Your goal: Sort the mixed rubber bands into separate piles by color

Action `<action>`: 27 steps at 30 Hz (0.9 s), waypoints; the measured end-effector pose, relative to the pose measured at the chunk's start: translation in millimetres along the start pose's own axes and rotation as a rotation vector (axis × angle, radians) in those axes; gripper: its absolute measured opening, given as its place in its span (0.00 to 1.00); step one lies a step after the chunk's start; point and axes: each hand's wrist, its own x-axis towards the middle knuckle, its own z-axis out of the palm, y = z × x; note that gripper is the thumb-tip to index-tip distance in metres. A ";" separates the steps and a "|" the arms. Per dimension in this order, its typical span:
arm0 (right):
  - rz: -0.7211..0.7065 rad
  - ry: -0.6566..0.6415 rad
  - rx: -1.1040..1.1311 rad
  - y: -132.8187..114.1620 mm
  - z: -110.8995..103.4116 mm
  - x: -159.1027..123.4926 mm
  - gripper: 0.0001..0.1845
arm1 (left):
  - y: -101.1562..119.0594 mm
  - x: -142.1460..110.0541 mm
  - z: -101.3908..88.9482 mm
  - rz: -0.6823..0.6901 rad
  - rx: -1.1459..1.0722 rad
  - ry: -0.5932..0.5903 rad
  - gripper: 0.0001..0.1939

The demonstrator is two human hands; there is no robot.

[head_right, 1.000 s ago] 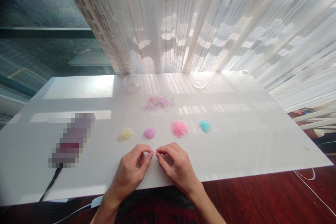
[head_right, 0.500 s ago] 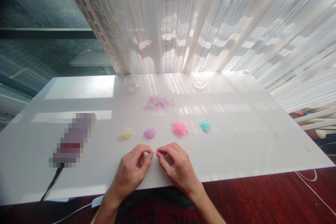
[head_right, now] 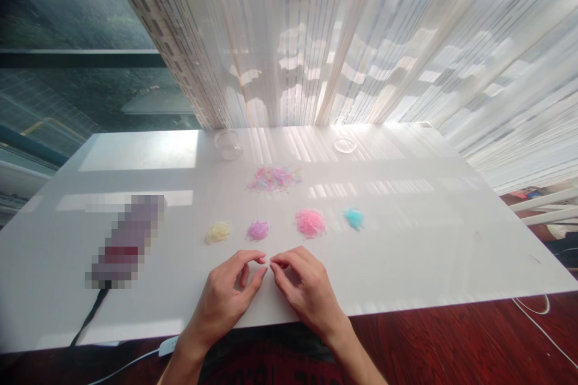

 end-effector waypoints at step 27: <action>-0.063 -0.041 -0.001 1.0 -0.3 0.1 0.07 | -1.6 -0.9 -0.2 0.038 -0.023 0.076 0.04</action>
